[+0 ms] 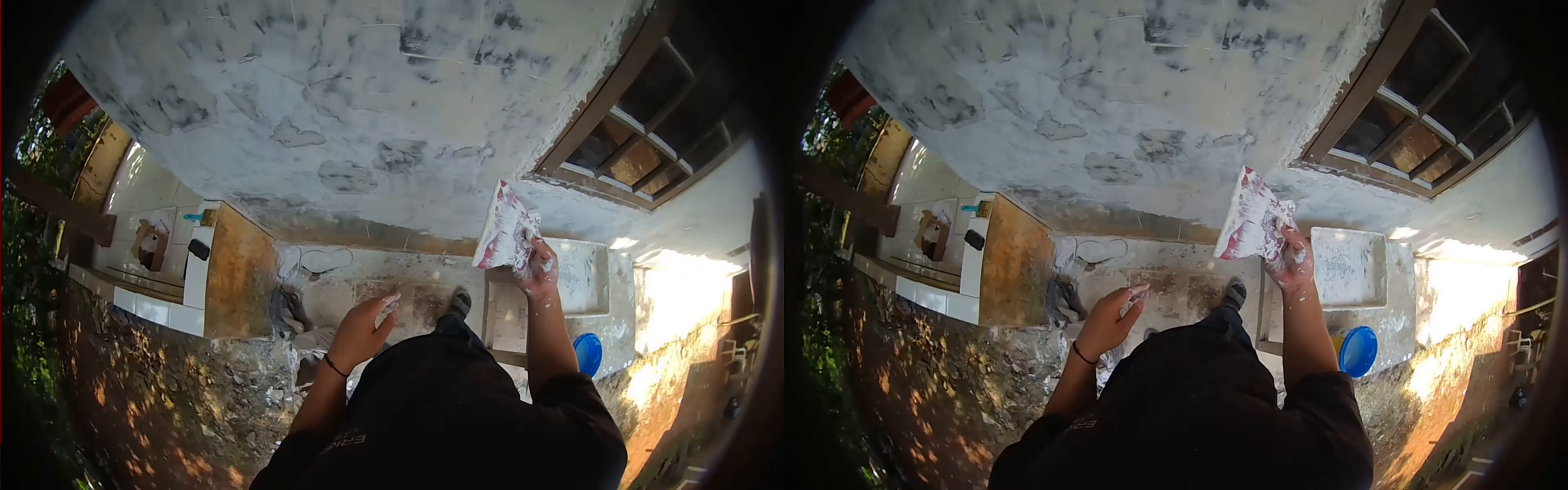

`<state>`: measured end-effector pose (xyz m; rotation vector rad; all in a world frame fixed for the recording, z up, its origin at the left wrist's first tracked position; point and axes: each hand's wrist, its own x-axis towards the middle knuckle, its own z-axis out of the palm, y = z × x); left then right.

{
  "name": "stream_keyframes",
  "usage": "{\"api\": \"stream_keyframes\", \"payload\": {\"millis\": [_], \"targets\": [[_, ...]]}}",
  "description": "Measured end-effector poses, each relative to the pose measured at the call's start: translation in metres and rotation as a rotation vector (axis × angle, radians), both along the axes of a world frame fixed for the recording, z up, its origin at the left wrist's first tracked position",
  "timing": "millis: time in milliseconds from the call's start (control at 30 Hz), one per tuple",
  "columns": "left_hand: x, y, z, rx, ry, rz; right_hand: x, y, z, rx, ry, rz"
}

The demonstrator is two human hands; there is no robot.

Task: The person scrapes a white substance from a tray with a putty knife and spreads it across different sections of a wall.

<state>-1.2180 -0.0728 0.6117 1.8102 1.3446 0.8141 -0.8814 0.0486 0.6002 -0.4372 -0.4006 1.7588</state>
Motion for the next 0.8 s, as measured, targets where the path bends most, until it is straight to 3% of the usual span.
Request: {"api": "stream_keyframes", "payload": {"millis": [300, 333, 533, 800], "targets": [[-0.078, -0.064, -0.019, -0.044, -0.271, 0.500, -0.126, 0.052, 0.060, 0.159, 0.001, 0.291], [-0.081, -0.064, -0.021, -0.014, -0.265, 0.522, -0.146, 0.040, 0.084, 0.133, -0.096, 0.230], [-0.089, -0.044, -0.017, -0.050, -0.325, 0.599, -0.172, 0.072, 0.096, 0.234, -0.201, 0.255], [-0.113, 0.030, -0.006, -0.149, -0.231, 0.565, -0.164, 0.131, 0.123, 0.299, -0.358, 0.099]]}}
